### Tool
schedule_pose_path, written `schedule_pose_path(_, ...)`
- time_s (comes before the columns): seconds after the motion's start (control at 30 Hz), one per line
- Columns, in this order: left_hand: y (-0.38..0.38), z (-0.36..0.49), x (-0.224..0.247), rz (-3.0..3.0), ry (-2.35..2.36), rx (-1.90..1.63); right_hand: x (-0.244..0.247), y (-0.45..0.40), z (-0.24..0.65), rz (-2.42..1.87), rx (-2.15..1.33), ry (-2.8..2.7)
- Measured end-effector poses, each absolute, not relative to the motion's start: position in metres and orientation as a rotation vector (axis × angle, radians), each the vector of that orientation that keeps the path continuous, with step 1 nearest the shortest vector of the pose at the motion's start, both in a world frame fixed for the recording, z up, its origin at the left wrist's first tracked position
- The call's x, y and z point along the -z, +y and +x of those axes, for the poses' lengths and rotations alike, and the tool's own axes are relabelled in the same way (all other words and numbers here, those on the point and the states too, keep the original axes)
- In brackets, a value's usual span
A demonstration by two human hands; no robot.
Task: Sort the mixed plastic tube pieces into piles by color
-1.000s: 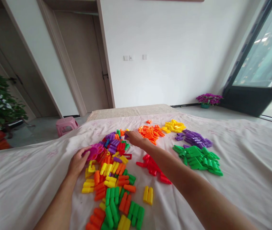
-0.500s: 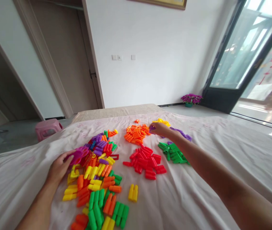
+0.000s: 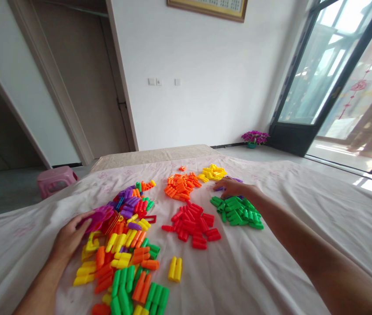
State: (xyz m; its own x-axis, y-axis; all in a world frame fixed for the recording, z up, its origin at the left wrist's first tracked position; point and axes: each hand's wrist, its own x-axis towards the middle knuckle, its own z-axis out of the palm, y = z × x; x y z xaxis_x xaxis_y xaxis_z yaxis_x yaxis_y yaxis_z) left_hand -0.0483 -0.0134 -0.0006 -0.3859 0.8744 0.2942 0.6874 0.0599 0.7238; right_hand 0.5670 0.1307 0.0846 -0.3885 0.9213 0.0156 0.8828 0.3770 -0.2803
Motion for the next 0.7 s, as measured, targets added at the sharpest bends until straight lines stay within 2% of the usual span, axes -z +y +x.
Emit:
schedule_pose_path(0.07, -0.013, -0.050, 0.002, 1.543, 2.041, -1.237, -0.085, 0.134, 0.573, -1.597, -0.393, -2.543)
schedule_pose_path(0.23, -0.010, -0.056, 0.008, 1.501, 2.008, -1.234, -0.083, 0.139, 0.594, -1.846, -0.133, -2.313)
schedule_pose_path(0.47, -0.007, -0.059, 0.009, 1.509, 2.039, -1.208, -0.082, 0.129, 0.604, -1.747, -0.180, -2.463)
schedule_pose_path(0.7, -0.008, -0.057, 0.007, 1.461, 2.031, -1.184, -0.089, 0.123, 0.613, -1.938, 0.110, -2.045)
